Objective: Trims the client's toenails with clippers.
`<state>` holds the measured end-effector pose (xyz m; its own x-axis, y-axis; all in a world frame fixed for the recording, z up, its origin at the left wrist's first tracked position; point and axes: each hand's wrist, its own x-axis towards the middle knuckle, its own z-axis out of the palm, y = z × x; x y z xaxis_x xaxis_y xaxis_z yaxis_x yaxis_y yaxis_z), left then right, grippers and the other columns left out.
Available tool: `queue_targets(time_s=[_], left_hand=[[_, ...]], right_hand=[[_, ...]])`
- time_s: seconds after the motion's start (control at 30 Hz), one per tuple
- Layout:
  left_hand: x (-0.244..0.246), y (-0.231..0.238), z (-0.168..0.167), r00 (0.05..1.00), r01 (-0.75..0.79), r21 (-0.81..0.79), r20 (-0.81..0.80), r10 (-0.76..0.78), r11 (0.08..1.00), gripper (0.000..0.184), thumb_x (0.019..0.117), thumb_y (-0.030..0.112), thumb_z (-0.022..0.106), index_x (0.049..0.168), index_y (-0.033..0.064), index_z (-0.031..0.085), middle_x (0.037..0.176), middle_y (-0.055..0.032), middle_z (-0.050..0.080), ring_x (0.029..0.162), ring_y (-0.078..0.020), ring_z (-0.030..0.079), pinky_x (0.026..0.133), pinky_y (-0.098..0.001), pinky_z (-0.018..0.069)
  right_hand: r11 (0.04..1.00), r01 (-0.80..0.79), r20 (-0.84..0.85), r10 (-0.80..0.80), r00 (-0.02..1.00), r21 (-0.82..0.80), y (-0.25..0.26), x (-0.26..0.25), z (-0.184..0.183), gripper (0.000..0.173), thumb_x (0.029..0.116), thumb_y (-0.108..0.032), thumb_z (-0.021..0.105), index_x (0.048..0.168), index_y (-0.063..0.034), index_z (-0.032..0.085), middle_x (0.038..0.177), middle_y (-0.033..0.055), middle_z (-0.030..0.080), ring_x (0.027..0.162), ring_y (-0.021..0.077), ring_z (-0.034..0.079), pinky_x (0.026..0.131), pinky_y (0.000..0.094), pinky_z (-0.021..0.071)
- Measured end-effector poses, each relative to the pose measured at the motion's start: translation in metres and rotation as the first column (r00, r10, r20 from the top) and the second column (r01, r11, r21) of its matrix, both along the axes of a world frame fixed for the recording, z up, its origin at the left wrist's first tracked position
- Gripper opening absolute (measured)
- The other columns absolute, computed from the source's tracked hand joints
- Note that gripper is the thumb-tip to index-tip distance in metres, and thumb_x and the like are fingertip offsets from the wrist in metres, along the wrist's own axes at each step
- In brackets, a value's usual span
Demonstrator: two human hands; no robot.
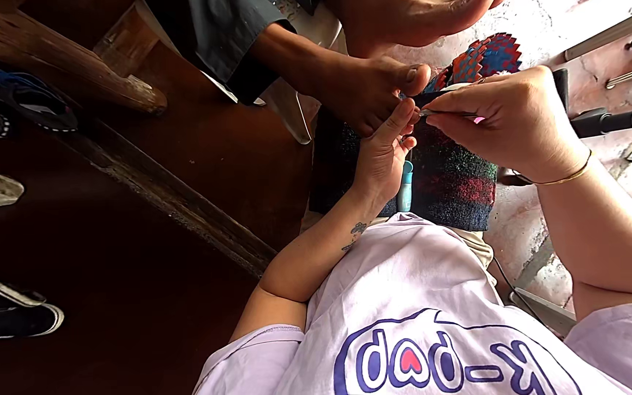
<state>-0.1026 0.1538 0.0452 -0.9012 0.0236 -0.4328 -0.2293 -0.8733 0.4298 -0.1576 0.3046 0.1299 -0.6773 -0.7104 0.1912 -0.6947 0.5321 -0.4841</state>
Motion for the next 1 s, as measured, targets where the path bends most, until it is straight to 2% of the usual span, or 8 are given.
queue_targets(time_s=[0.1, 0.27, 0.37, 0.5, 0.67, 0.73, 0.8, 1.0], left_hand=[[-0.0002, 0.0, 0.0004, 1.0, 0.006, -0.007, 0.006, -0.006, 1.0, 0.009, 0.1012, 0.015, 0.061, 0.095, 0.0157, 0.067, 0.09, 0.0025, 0.066, 0.087, -0.0083, 0.063, 0.081, -0.0257, 0.0526], [-0.0001, 0.0001, 0.001, 1.0, 0.005, -0.019, 0.007, -0.005, 1.0, 0.011, 0.1012, 0.015, 0.061, 0.093, 0.0168, 0.068, 0.089, 0.004, 0.066, 0.09, -0.0085, 0.063, 0.085, -0.0271, 0.0518], [-0.0013, 0.0007, 0.0015, 1.0, -0.002, -0.019, 0.025, 0.002, 1.0, 0.009, 0.1006, 0.013, 0.062, 0.094, 0.0173, 0.066, 0.088, 0.0039, 0.065, 0.089, -0.009, 0.062, 0.085, -0.0286, 0.0512], [-0.0014, 0.0009, 0.0025, 0.999, -0.005, -0.024, 0.04, 0.005, 1.0, 0.009, 0.0997, 0.012, 0.063, 0.094, 0.0171, 0.068, 0.088, 0.0042, 0.065, 0.091, -0.0094, 0.062, 0.087, -0.0303, 0.0509], [-0.0015, 0.0012, 0.001, 1.0, -0.003, -0.019, 0.019, 0.004, 1.0, 0.01, 0.0992, 0.011, 0.063, 0.092, 0.0175, 0.066, 0.087, 0.0044, 0.062, 0.089, -0.009, 0.061, 0.086, -0.0298, 0.0508], [-0.0015, 0.0013, 0.001, 1.0, -0.006, -0.007, 0.03, 0.006, 1.0, 0.01, 0.0989, 0.01, 0.063, 0.092, 0.0169, 0.066, 0.087, 0.0037, 0.063, 0.088, -0.0093, 0.061, 0.086, -0.0294, 0.051], [-0.0018, 0.0014, 0.002, 0.999, -0.007, -0.013, 0.047, 0.008, 1.0, 0.009, 0.0989, 0.01, 0.063, 0.094, 0.0166, 0.066, 0.087, 0.0034, 0.063, 0.087, -0.0086, 0.061, 0.083, -0.0271, 0.0518], [-0.0012, 0.0013, 0.0017, 0.999, 0.001, -0.022, 0.039, 0.0, 1.0, 0.008, 0.0994, 0.011, 0.063, 0.095, 0.0153, 0.067, 0.089, 0.0034, 0.064, 0.088, -0.0085, 0.061, 0.085, -0.0271, 0.0513]], right_hand=[[0.999, 0.039, 0.097, -0.038, 0.995, -0.015, -0.0005, -0.0013, 0.0003, 0.021, 0.1004, -0.016, 0.06, 0.103, -0.0063, 0.079, 0.088, 0.0049, 0.075, 0.076, 0.0005, 0.066, 0.07, 0.0174, 0.0527], [0.993, 0.116, 0.213, -0.113, 0.97, 0.0, -0.0025, -0.0033, 0.0024, 0.019, 0.0986, -0.022, 0.064, 0.1, -0.0103, 0.079, 0.082, -0.0046, 0.073, 0.07, -0.0089, 0.061, 0.065, 0.011, 0.0499], [0.991, 0.131, 0.235, -0.133, 0.963, 0.025, -0.0038, -0.0036, 0.0054, 0.018, 0.0982, -0.021, 0.064, 0.099, -0.0113, 0.078, 0.08, -0.0066, 0.072, 0.066, -0.0101, 0.058, 0.061, 0.0103, 0.0468], [0.99, 0.138, 0.254, -0.143, 0.957, 0.037, -0.0048, -0.0046, 0.0066, 0.017, 0.0976, -0.021, 0.065, 0.098, -0.0111, 0.078, 0.079, -0.0068, 0.071, 0.067, -0.01, 0.059, 0.064, 0.0101, 0.0487], [0.984, 0.176, 0.394, -0.167, 0.904, 0.012, -0.0043, -0.0063, 0.0062, 0.014, 0.0982, -0.02, 0.067, 0.097, -0.0101, 0.077, 0.072, -0.0081, 0.068, 0.058, -0.0071, 0.058, 0.054, 0.011, 0.0492], [0.982, 0.189, 0.415, -0.173, 0.893, 0.003, -0.004, -0.006, 0.0054, 0.014, 0.0981, -0.019, 0.067, 0.097, -0.0095, 0.077, 0.072, -0.0079, 0.068, 0.059, -0.0062, 0.059, 0.054, 0.0115, 0.0506], [0.981, 0.194, 0.414, -0.177, 0.893, 0.002, -0.0046, -0.0049, 0.0051, 0.014, 0.0984, -0.018, 0.066, 0.097, -0.0095, 0.077, 0.072, -0.0084, 0.067, 0.058, -0.007, 0.057, 0.053, 0.0108, 0.049], [0.978, 0.207, 0.424, -0.19, 0.885, 0.006, -0.0055, -0.0025, 0.0046, 0.014, 0.0992, -0.019, 0.066, 0.098, -0.0104, 0.076, 0.069, -0.0098, 0.062, 0.054, -0.008, 0.05, 0.05, 0.01, 0.0409]])
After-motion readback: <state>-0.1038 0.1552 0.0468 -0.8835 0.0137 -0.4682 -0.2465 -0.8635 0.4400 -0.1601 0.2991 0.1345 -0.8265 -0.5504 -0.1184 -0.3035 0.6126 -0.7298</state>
